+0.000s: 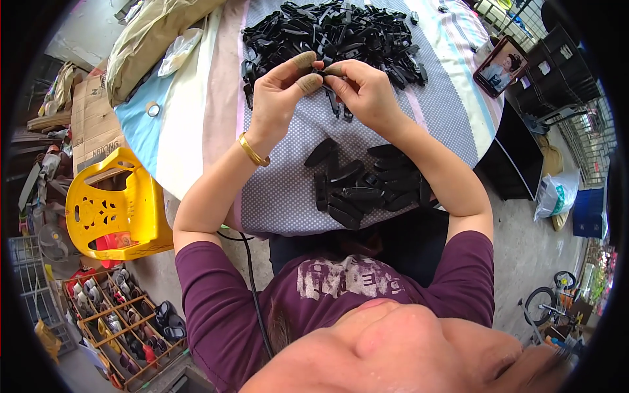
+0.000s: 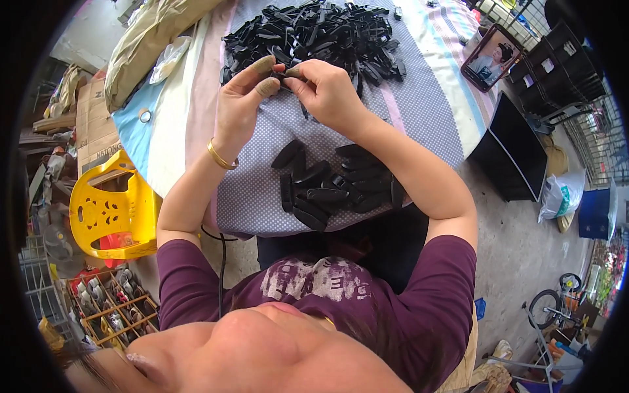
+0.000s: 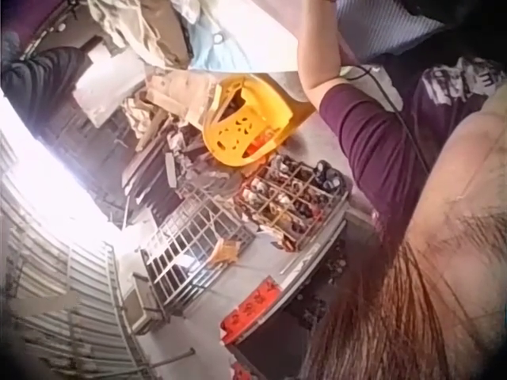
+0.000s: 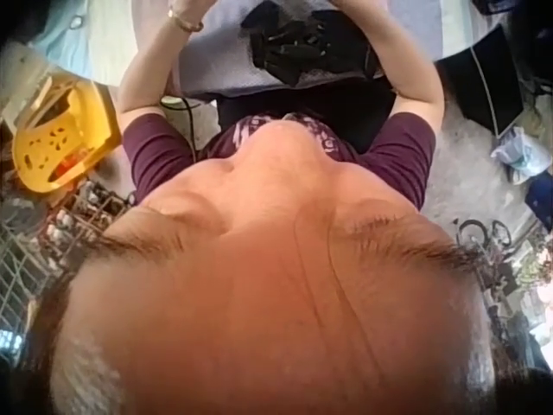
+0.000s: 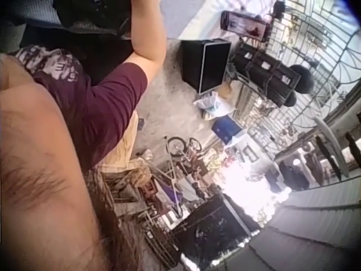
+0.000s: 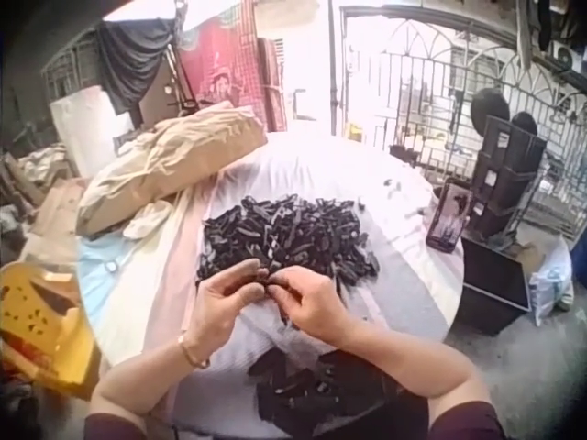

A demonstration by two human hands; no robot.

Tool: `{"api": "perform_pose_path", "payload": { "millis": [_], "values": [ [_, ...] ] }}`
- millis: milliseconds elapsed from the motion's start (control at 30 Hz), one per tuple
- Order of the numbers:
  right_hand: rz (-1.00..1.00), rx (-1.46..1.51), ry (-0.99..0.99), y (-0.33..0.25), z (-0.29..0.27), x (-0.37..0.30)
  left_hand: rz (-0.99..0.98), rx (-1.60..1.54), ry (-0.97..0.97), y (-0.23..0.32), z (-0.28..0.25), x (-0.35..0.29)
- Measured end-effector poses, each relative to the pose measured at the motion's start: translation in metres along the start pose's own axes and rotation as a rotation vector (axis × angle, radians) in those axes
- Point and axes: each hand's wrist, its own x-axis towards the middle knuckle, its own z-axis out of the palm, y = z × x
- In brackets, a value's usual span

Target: Assembling small black plastic components by hand at a workbench.

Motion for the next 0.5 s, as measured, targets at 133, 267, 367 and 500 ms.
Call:
{"api": "perform_pose_path", "payload": {
  "millis": [133, 267, 367, 500],
  "values": [
    [0.261, 0.168, -0.199, -0.009, -0.006, 0.003, -0.046, -0.147, -0.056, 0.007, -0.002, 0.001],
    [0.107, -0.044, -0.288, -0.011, -0.008, -0.001, 0.013, -0.009, -0.14, 0.004, -0.006, -0.002],
    [-0.077, -0.153, -0.139, -0.017, -0.006, -0.004, 0.044, 0.043, -0.165, 0.007, -0.007, -0.002],
    [-0.023, -0.168, -0.208, -0.017, -0.015, 0.002, 0.043, 0.069, -0.156, 0.013, -0.003, 0.0]
  ]
}}
